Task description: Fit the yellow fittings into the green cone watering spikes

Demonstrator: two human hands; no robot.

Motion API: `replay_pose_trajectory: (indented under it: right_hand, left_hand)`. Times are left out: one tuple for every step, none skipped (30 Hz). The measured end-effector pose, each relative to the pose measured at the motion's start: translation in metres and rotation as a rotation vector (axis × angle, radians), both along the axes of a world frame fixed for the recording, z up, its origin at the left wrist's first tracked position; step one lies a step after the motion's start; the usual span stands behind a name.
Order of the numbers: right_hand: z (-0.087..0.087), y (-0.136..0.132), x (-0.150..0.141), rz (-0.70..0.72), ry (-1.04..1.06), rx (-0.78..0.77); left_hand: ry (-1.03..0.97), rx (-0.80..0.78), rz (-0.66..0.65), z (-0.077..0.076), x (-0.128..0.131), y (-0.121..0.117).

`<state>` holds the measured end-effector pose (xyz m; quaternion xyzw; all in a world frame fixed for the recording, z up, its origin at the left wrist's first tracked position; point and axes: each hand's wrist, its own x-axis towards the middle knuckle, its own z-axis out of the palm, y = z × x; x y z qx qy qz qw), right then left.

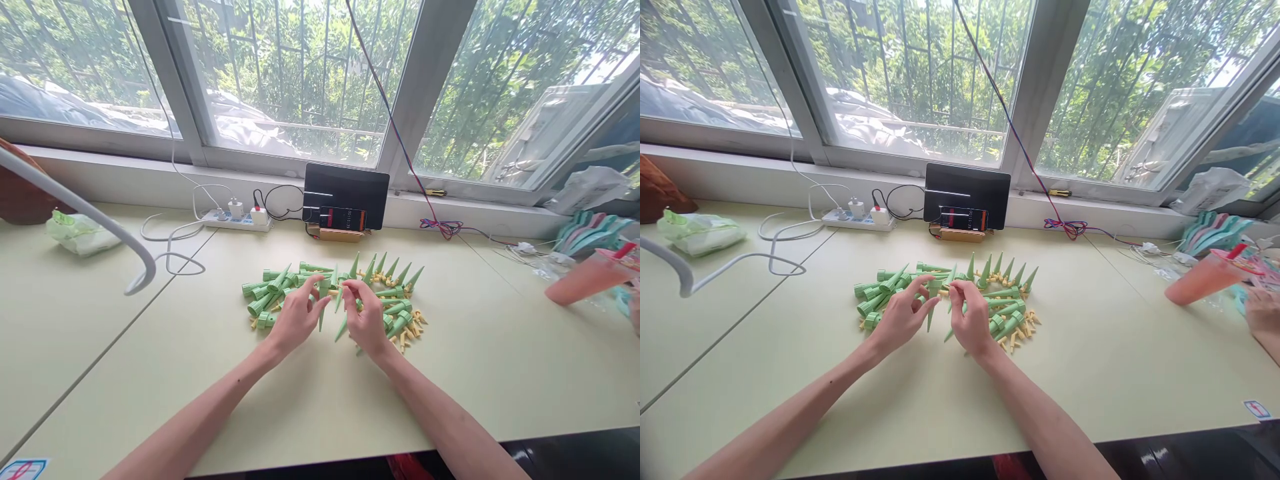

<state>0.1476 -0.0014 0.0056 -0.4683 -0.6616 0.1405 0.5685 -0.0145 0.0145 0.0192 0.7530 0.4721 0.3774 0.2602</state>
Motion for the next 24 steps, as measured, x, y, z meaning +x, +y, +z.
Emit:
replay_pose_trajectory:
  right_hand:
    - [0.0,-0.0001,0.0,-0.008,0.007,0.002]
    - [0.0,-0.0002,0.0,-0.018,0.013,0.002]
    - [0.0001,-0.0003,0.0,-0.026,0.019,0.003]
    - [0.0003,-0.0005,-0.0001,-0.033,0.023,0.004]
    - [0.0005,-0.0006,-0.0002,-0.037,0.026,0.006]
    - [0.0007,-0.0006,-0.0003,-0.04,0.03,0.009]
    - [0.0008,-0.0007,-0.0004,-0.04,0.033,0.014]
    - [0.001,-0.0007,-0.0005,-0.04,0.036,0.019]
    - [0.0011,-0.0007,-0.0006,-0.04,0.037,0.023]
    - [0.0013,-0.0008,-0.0007,-0.041,0.036,0.026]
    - [0.0014,-0.001,-0.0008,-0.042,0.033,0.03]
    - [0.0015,-0.0012,-0.0009,-0.043,0.028,0.034]
    - [0.0017,-0.0014,-0.001,-0.042,0.022,0.039]
    - [0.0019,-0.0017,-0.0011,-0.042,0.017,0.044]
    - [0.0021,-0.002,-0.0011,-0.041,0.013,0.048]
    - [0.0024,-0.0022,-0.0011,-0.04,0.01,0.052]
    - [0.0026,-0.0024,-0.0011,-0.039,0.007,0.056]
    - [0.0028,-0.0025,-0.001,-0.036,0.003,0.061]
    - [0.003,-0.0025,-0.001,-0.034,0.0,0.068]
    - [0.0031,-0.0025,-0.001,-0.029,-0.003,0.077]
    - [0.0032,-0.0026,-0.001,-0.023,-0.007,0.087]
    - [0.0032,-0.0026,-0.0011,-0.017,-0.01,0.097]
    - [0.0032,-0.0027,-0.0012,-0.009,-0.013,0.106]
    - [0.0031,-0.0028,-0.0014,-0.001,-0.016,0.113]
  left_hand:
    - [-0.042,-0.019,0.009,0.0022,-0.0001,-0.0001]
    - [-0.084,-0.044,0.015,0.0043,-0.0001,-0.0003]
    - [-0.124,-0.073,0.017,0.006,-0.0002,-0.0004]
    - [-0.162,-0.101,0.017,0.0073,-0.0001,-0.0006]
    - [-0.196,-0.124,0.014,0.0082,-0.0001,-0.0008]
    - [-0.222,-0.143,0.011,0.0086,0.0001,-0.0009]
    - [-0.242,-0.157,0.008,0.0087,0.0003,-0.001]
    - [-0.255,-0.164,0.005,0.0084,0.0005,-0.0011]
    - [-0.264,-0.166,0.006,0.008,0.0007,-0.0012]
    - [-0.269,-0.165,0.008,0.0075,0.0008,-0.0012]
    - [-0.272,-0.16,0.011,0.0071,0.0009,-0.0012]
    - [-0.274,-0.155,0.014,0.0067,0.001,-0.0011]
    - [-0.274,-0.149,0.018,0.0065,0.001,-0.0011]
    - [-0.273,-0.143,0.022,0.0065,0.0011,-0.0011]
    - [-0.271,-0.139,0.025,0.0066,0.0011,-0.0011]
    - [-0.268,-0.134,0.028,0.0068,0.0012,-0.0011]
    - [-0.264,-0.129,0.03,0.0071,0.0013,-0.0013]
    - [-0.26,-0.123,0.03,0.0073,0.0015,-0.0014]
    - [-0.255,-0.116,0.03,0.0075,0.0018,-0.0016]
    - [-0.25,-0.107,0.031,0.0076,0.0021,-0.0018]
    - [-0.243,-0.096,0.032,0.0075,0.0024,-0.0021]
    - [-0.234,-0.083,0.035,0.0074,0.0027,-0.0023]
    - [-0.225,-0.066,0.041,0.0072,0.0029,-0.0024]
    - [-0.217,-0.047,0.047,0.0069,0.0031,-0.0025]
